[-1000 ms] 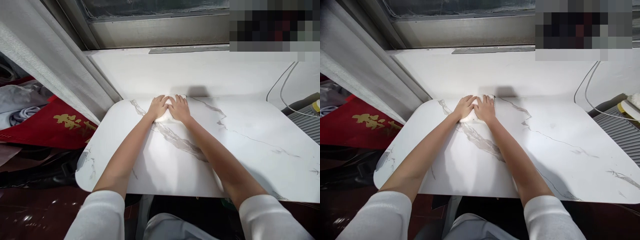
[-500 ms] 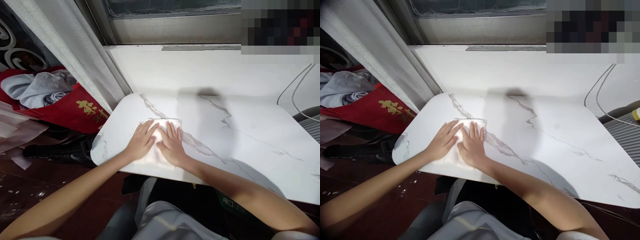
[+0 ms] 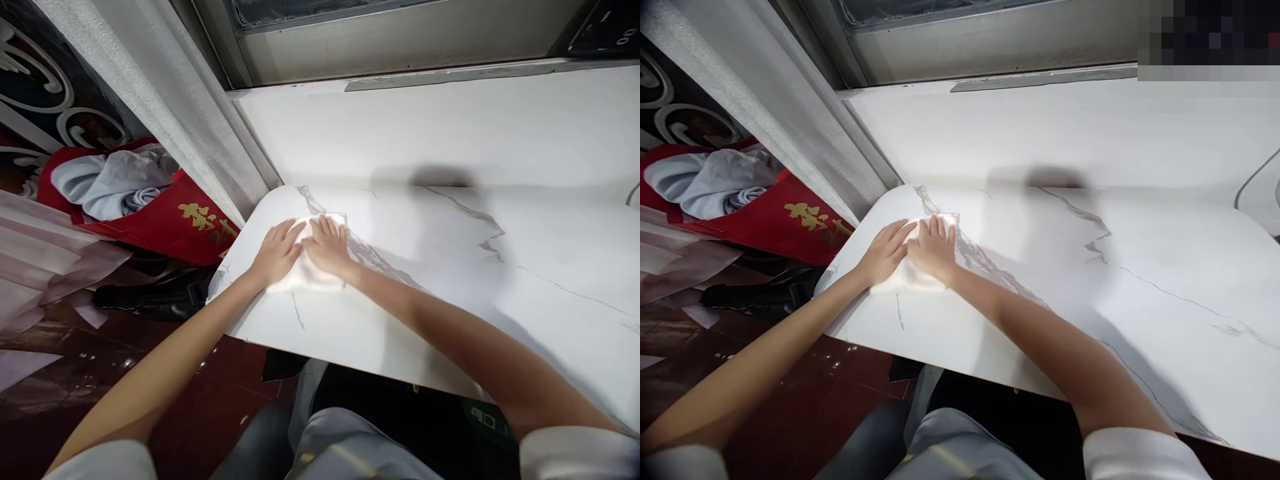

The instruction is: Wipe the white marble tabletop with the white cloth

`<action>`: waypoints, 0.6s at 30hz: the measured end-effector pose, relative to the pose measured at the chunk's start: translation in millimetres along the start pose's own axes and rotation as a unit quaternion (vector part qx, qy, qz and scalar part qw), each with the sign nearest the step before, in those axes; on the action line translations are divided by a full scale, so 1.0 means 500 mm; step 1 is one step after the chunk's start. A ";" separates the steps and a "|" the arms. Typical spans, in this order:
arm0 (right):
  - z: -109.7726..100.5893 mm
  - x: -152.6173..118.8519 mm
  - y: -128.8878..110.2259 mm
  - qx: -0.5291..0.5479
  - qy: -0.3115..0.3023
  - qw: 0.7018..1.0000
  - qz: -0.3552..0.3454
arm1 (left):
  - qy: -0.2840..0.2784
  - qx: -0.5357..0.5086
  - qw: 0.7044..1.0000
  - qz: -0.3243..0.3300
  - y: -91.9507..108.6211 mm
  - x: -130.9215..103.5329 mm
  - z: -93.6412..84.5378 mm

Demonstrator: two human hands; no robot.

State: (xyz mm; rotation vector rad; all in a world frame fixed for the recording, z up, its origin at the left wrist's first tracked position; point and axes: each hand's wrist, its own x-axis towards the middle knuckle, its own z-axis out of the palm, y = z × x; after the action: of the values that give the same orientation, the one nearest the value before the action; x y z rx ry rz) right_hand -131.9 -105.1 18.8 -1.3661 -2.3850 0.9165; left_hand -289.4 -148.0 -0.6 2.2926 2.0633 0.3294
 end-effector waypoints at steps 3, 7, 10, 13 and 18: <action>-0.007 0.090 0.020 -0.062 0.090 0.994 -0.007 | 0.007 -0.001 1.000 -0.019 -0.025 0.114 0.016; -0.017 0.170 0.041 -0.102 0.151 0.983 0.030 | -0.015 -0.036 0.999 0.010 -0.055 0.236 0.024; -0.018 0.209 0.043 -0.111 0.170 0.978 0.047 | -0.020 -0.057 0.998 0.035 -0.078 0.283 0.024; -0.011 0.242 0.033 -0.118 0.183 0.975 0.046 | -0.021 -0.050 0.998 0.040 -0.106 0.300 0.021; 0.016 0.279 -0.008 -0.121 0.172 0.977 0.020 | -0.014 -0.031 0.999 0.013 -0.165 0.284 0.011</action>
State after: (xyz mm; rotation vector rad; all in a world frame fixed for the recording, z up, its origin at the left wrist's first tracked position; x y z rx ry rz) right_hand -212.7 7.7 1.9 -1.5200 -2.2577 0.3624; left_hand -355.8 2.3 -1.7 2.2780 1.9828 0.3559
